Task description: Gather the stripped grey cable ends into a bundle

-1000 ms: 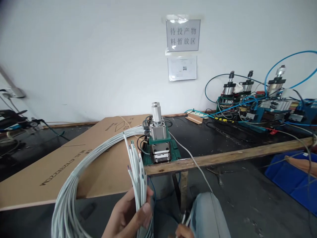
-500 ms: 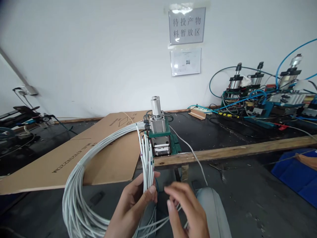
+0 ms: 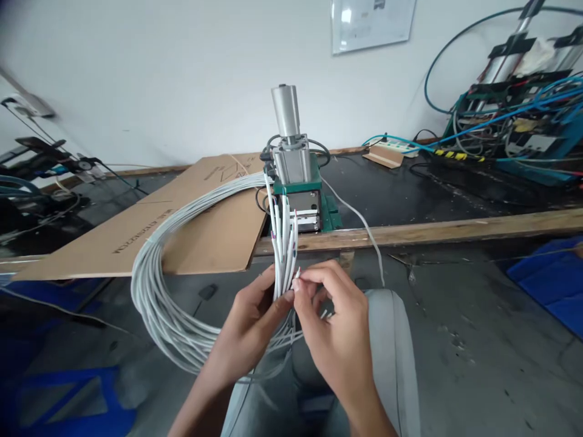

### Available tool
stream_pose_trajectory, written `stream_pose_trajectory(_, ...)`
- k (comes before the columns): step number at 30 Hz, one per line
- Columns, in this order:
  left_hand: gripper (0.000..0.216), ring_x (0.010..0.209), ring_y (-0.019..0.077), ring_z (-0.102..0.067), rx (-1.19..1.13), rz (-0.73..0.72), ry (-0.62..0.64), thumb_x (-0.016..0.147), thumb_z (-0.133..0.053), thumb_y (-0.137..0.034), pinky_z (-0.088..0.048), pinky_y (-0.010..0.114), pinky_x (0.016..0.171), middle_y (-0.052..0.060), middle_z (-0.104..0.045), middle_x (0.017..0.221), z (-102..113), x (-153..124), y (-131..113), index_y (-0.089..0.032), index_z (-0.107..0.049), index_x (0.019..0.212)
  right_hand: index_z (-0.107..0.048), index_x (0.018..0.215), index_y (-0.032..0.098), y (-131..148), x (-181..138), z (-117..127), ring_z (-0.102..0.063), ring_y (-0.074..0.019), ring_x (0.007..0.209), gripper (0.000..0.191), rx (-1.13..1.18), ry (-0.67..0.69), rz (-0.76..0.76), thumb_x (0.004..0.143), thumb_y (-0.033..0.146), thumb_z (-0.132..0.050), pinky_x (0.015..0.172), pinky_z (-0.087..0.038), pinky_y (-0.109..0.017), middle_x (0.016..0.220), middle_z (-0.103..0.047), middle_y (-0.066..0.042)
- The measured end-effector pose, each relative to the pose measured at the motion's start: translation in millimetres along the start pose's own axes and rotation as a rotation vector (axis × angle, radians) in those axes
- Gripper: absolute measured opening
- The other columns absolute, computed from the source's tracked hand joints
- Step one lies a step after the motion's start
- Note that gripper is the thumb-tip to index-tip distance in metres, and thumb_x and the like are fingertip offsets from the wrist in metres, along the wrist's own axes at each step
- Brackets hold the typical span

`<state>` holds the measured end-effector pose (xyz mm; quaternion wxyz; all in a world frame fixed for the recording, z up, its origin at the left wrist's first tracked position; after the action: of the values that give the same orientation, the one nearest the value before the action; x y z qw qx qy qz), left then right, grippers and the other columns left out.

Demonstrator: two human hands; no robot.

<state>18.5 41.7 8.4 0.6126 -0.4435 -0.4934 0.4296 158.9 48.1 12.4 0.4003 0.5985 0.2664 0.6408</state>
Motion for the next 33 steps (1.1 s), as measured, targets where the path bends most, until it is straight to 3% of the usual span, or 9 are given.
stream_pose_trajectory(4, 0.013, 0.094, 0.0186, -0.058, 0.023, -0.016, -0.102, 0.108, -0.057, -0.031, -0.044, 0.029, 0.084, 0.001, -0.065, 0.097, 5.2, -2.5, -0.6, -0.022, -0.066, 0.104, -0.064, 0.093, 0.024, -11.7, -7.6, -5.1, -0.058, -0.0106, 0.064, 0.012, 0.334, -0.084, -0.105, 0.105, 0.028, -0.061, 0.054, -0.054, -0.021, 0.092, -0.062, 0.000)
stream_pose_trajectory(7, 0.013, 0.080, 0.0141, -0.054, 0.008, -0.028, -0.182, 0.109, -0.055, -0.033, -0.044, 0.024, 0.075, -0.004, -0.061, 0.086, 8.0, -6.5, -1.7, -0.024, -0.064, 0.105, -0.066, 0.100, 0.025, -18.0, -19.6, -11.7, -0.060, -0.0100, 0.061, 0.013, 0.523, -0.044, -0.160, 0.107, 0.032, -0.058, 0.048, -0.050, -0.017, 0.091, -0.066, -0.001)
stream_pose_trajectory(12, 0.025, 0.063, 0.0104, -0.054, -0.091, 0.086, -0.069, 0.103, -0.066, -0.040, -0.047, 0.020, 0.062, -0.005, -0.060, 0.069, 3.8, -11.0, 2.3, -0.020, -0.065, 0.088, -0.069, 0.098, 0.027, -20.5, -33.3, -17.8, -0.056, -0.0087, 0.057, 0.014, 0.427, 0.089, -0.186, 0.107, 0.033, -0.060, 0.052, -0.048, -0.015, 0.070, -0.060, 0.006)
stream_pose_trajectory(18, 0.022, 0.066, 0.0120, -0.059, -0.140, 0.176, -0.059, 0.097, -0.075, -0.038, -0.051, 0.020, 0.063, -0.002, -0.066, 0.070, 9.6, -10.5, 2.0, -0.017, -0.074, 0.089, -0.068, 0.093, 0.026, -20.8, -33.9, -16.4, -0.060, -0.0095, 0.060, 0.019, 0.324, 0.151, -0.163, 0.108, 0.033, -0.057, 0.053, -0.046, -0.017, 0.070, -0.063, 0.006)
stream_pose_trajectory(24, 0.015, 0.053, 0.0078, -0.048, -0.156, 0.163, -0.033, 0.096, -0.075, -0.027, -0.054, 0.018, 0.062, -0.005, -0.063, 0.061, 6.6, -8.5, -8.7, -0.018, -0.073, 0.084, -0.068, 0.090, 0.025, -16.5, -34.9, -11.1, -0.063, -0.0108, 0.066, 0.021, 0.291, 0.149, -0.093, 0.106, 0.026, -0.055, 0.064, -0.049, -0.021, 0.073, -0.065, 0.005)
stream_pose_trajectory(29, 0.008, 0.047, 0.0071, -0.049, -0.168, 0.184, 0.087, 0.089, -0.070, -0.015, -0.056, 0.019, 0.057, -0.008, -0.061, 0.055, 1.1, 0.7, -11.1, -0.019, -0.069, 0.082, -0.060, 0.076, 0.022, -18.8, -31.6, -5.3, -0.049, -0.0082, 0.058, 0.030, 0.389, 0.300, -0.161, 0.105, 0.026, -0.055, 0.055, -0.035, -0.023, 0.063, -0.052, 0.007)
stream_pose_trajectory(33, 0.009, 0.048, 0.0078, -0.052, 0.043, 0.142, 0.102, 0.079, -0.066, -0.010, -0.044, 0.016, 0.048, -0.007, -0.062, 0.056, 0.2, 6.9, -11.8, -0.020, -0.067, 0.076, -0.050, 0.071, 0.022, -24.5, -31.0, -0.2, -0.040, -0.0086, 0.055, 0.035, 0.434, 0.366, -0.186, 0.104, 0.029, -0.054, 0.051, -0.027, -0.025, 0.061, -0.044, 0.007)
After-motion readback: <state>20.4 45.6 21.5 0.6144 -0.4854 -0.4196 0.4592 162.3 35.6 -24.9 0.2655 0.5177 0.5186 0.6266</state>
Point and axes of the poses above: each hand's wrist, its own x-axis towards the middle knuckle, its own z-axis out of the back of the hand, y = z × x, the point moved 4 cm from there along x, towards the middle knuckle
